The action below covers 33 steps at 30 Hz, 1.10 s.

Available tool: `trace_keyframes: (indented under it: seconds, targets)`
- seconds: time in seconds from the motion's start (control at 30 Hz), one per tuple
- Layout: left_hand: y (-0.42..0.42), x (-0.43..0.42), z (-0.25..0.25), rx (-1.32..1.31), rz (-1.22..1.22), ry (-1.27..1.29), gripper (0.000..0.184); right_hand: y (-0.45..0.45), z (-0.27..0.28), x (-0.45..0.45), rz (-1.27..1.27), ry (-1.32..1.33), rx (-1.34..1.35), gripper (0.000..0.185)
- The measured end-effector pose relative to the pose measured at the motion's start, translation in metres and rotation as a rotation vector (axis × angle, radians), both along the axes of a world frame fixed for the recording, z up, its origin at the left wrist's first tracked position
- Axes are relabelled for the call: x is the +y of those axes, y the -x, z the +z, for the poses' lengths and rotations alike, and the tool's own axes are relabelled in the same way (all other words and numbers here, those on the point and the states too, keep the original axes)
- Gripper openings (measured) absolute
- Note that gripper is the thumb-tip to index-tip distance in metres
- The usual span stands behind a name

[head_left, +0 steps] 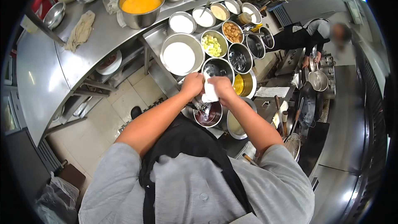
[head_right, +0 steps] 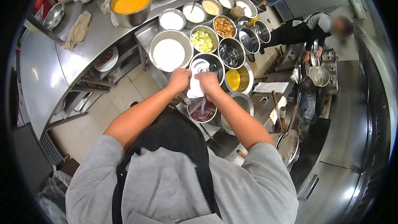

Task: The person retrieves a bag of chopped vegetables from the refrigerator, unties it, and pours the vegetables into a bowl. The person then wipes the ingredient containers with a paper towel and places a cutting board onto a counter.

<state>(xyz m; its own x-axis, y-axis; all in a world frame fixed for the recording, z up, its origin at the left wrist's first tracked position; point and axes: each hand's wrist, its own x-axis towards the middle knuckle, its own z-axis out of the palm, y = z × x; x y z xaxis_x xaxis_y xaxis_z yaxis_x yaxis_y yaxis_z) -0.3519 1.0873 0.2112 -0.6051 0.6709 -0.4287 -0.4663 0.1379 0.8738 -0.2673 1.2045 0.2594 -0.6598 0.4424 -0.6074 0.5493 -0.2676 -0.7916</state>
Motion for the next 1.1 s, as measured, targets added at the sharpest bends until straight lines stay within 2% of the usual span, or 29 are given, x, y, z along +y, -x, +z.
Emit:
trace_keyframes:
  seconds: [0.07,0.1,0.13,0.23,0.33,0.4,0.47,0.5,0.53,0.6,0.67,0.73,0.8,0.83,0.87,0.97,1.0,1.07,1.1]
  targets:
    - [0.004,-0.017,0.018,-0.305,-0.01,0.004,0.028,0.014,0.017,0.007,-0.122,-0.149,0.134,0.018]
    - [0.006,-0.027,0.019,-0.34,-0.064,0.009,0.027,0.018,0.022,0.017,-0.141,-0.315,0.19,0.018]
    - [0.007,-0.036,0.023,-0.335,-0.066,0.014,0.027,0.025,0.034,0.023,-0.197,-0.234,0.174,0.025]
    - [0.009,-0.059,0.038,-0.287,-0.131,0.008,0.026,0.037,0.007,0.051,-0.298,-0.253,0.137,0.028]
    - [0.012,-0.08,0.048,-0.291,-0.118,-0.013,0.026,0.052,-0.027,0.049,-0.137,-0.581,0.142,0.03]
    - [0.014,-0.098,0.054,-0.286,-0.092,-0.042,0.025,0.054,-0.019,0.031,-0.047,-0.368,0.135,0.027]
    - [0.019,-0.119,0.061,-0.283,-0.074,-0.07,0.025,0.044,0.005,0.015,0.062,-0.001,0.158,0.022]
    - [0.022,-0.131,0.064,-0.304,-0.033,-0.06,0.023,0.036,0.018,0.013,0.036,0.02,0.125,0.018]
    - [0.025,-0.141,0.065,-0.327,0.013,-0.052,0.022,0.029,0.029,0.01,-0.077,0.072,0.19,0.019]
    - [0.031,-0.162,0.061,-0.34,0.06,-0.057,0.02,0.018,0.059,0.009,-0.305,0.077,0.101,0.018]
    - [0.037,-0.176,0.06,-0.348,0.103,-0.061,0.019,0.011,0.042,0.04,-0.336,0.174,-0.029,0.018]
    - [0.039,-0.183,0.059,-0.344,0.143,-0.036,0.016,0.025,0.028,0.049,-0.361,0.18,-0.034,0.018]
    - [0.04,-0.187,0.058,-0.337,0.141,-0.043,0.017,0.057,0.018,0.056,-0.591,0.088,-0.076,0.021]
    - [0.04,-0.189,0.058,-0.328,0.141,-0.045,0.017,0.066,-0.009,0.078,-0.536,0.168,-0.056,0.021]
    - [0.04,-0.19,0.058,-0.33,0.143,-0.047,0.017,0.073,-0.01,0.076,-0.534,0.166,-0.057,0.021]
    - [0.041,-0.198,0.057,-0.304,0.139,-0.021,0.016,0.091,-0.012,0.046,-0.19,0.171,-0.21,0.015]
    - [0.041,-0.203,0.053,-0.311,0.149,-0.032,0.015,0.084,-0.02,0.036,-0.027,0.072,-0.228,0.016]
    - [0.04,-0.211,0.045,-0.327,0.157,-0.05,0.015,0.064,-0.031,0.021,0.261,-0.386,-0.446,0.021]
    - [0.04,-0.215,0.042,-0.338,0.175,-0.048,0.015,0.049,-0.021,0.02,0.741,-0.758,-0.384,0.022]
